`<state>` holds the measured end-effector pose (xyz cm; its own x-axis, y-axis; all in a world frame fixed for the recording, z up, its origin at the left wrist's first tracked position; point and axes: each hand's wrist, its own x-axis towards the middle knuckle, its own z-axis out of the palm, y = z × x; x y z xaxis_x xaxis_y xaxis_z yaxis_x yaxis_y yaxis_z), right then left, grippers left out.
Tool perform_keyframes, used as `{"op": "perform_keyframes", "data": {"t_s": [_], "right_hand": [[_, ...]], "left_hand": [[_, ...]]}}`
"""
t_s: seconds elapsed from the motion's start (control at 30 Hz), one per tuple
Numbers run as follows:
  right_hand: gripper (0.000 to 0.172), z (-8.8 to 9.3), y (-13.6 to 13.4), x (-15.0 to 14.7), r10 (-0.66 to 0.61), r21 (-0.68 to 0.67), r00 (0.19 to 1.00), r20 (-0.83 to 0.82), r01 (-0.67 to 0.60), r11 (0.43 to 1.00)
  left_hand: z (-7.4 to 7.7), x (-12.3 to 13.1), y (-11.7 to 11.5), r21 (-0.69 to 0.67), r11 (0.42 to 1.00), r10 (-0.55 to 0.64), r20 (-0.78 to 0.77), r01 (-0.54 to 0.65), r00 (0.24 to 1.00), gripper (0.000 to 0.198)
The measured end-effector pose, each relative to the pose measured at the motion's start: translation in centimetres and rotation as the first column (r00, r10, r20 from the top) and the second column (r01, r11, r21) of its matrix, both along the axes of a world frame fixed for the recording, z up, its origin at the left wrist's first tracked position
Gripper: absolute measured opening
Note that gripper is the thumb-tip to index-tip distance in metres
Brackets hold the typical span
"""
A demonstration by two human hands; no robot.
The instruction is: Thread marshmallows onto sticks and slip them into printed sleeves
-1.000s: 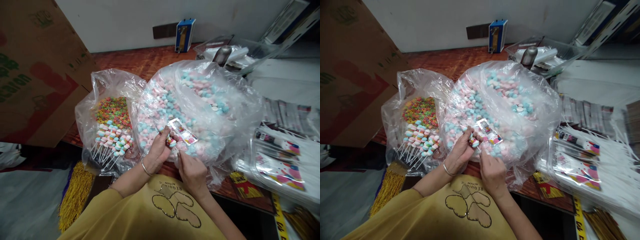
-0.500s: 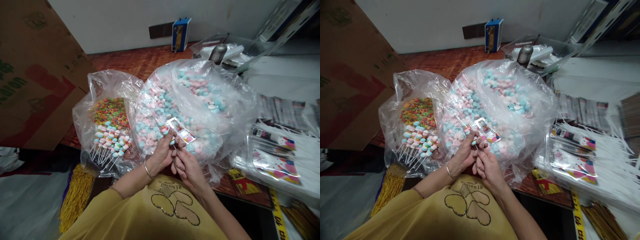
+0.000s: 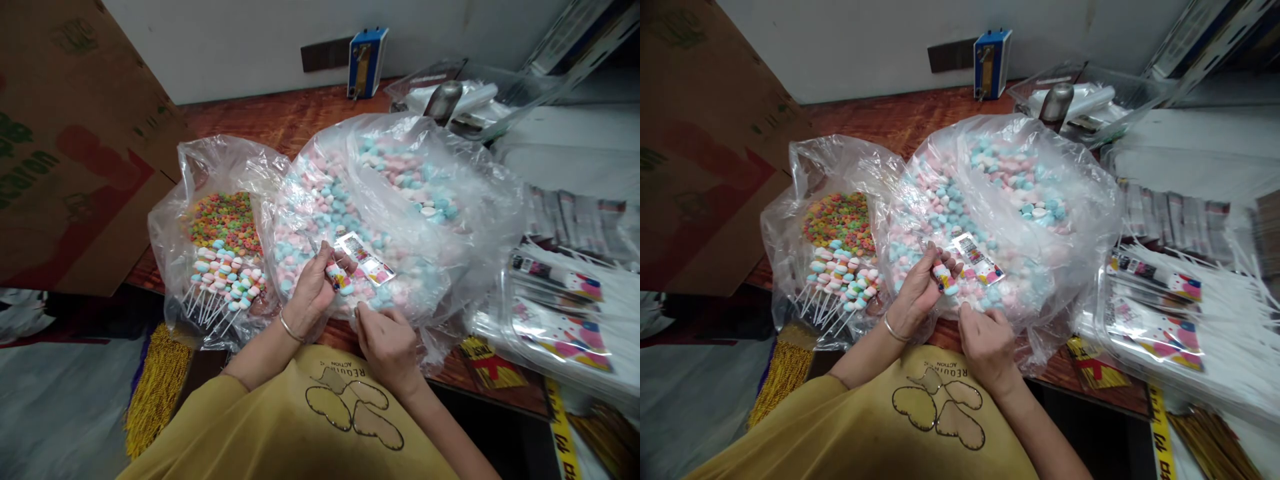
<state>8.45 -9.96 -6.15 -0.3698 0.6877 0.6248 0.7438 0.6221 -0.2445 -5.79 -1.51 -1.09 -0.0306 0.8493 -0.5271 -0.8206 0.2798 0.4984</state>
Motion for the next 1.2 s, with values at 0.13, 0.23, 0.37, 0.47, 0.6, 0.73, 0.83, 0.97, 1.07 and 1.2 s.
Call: {"op": "perform_keyframes", "data": {"t_s": [0.13, 0.23, 0.37, 0.47, 0.6, 0.73, 0.83, 0.97, 1.07, 1.2], "right_hand": [[0.015, -0.4, -0.2, 0.0, -0.016, 0.074, 0.998, 0.058, 0.011, 0.997], [0.014, -0.3, -0.2, -0.2, -0.022, 0.047, 1.000, 0.019, 0.021, 0.999], [0.015, -0.2, 0.1, -0.6, -0.050, 0.059, 0.999, 0.023, 0.048, 0.997], [0.016, -0.3, 0.3, -0.8, -0.069, 0.088, 0.997, 0.033, 0.066, 0.994], [0.015, -0.4, 0.4, -1.2, -0.068, -0.038, 0.991, -0.117, 0.064, 0.997], [0.027, 0.4, 0.6, -1.7, -0.256, -0.606, 0.722, -0.642, -0.273, 0.747], [0.033, 1.1, 1.1, -2.1, -0.536, -0.632, 0.401, -0.743, -0.683, 0.365], [0.034, 0.9, 1.6, -2.4, -0.434, -0.662, 0.500, -0.750, -0.577, 0.478], [0.026, 0.1, 1.6, -2.1, -0.282, -0.620, 0.711, -0.644, -0.271, 0.736], [0.026, 0.2, 1.4, -1.6, -0.229, -0.568, 0.756, -0.613, -0.220, 0.793]], "left_hand": [[-0.2, -0.6, 0.6, -0.008, 0.999, 0.037, 0.061, -0.037, 0.997, 0.028], [-0.3, -0.7, 0.8, 0.016, 0.998, 0.052, 0.112, -0.054, 0.992, 0.024], [-0.2, 0.2, 0.4, 0.037, 0.999, 0.029, 0.083, -0.032, 0.996, 0.025], [-0.1, 0.9, -0.1, 0.023, 1.000, 0.012, 0.030, -0.012, 0.999, 0.028], [-0.1, 1.2, -0.3, 0.027, 1.000, -0.005, -0.013, 0.005, 1.000, 0.032], [-0.4, 1.1, -0.4, 0.098, 0.994, -0.044, -0.005, 0.044, 0.999, 0.034], [-0.6, 1.2, -0.7, 0.146, 0.988, -0.053, -0.008, 0.053, 0.999, 0.035], [-0.7, 1.7, -1.2, 0.137, 0.988, -0.058, -0.072, 0.068, 0.996, 0.038], [-0.7, 1.8, -1.3, 0.093, 0.994, -0.045, -0.071, 0.052, 0.996, 0.037], [-0.5, 1.3, -1.0, 0.091, 0.995, -0.033, 0.009, 0.032, 0.999, 0.031]]}}
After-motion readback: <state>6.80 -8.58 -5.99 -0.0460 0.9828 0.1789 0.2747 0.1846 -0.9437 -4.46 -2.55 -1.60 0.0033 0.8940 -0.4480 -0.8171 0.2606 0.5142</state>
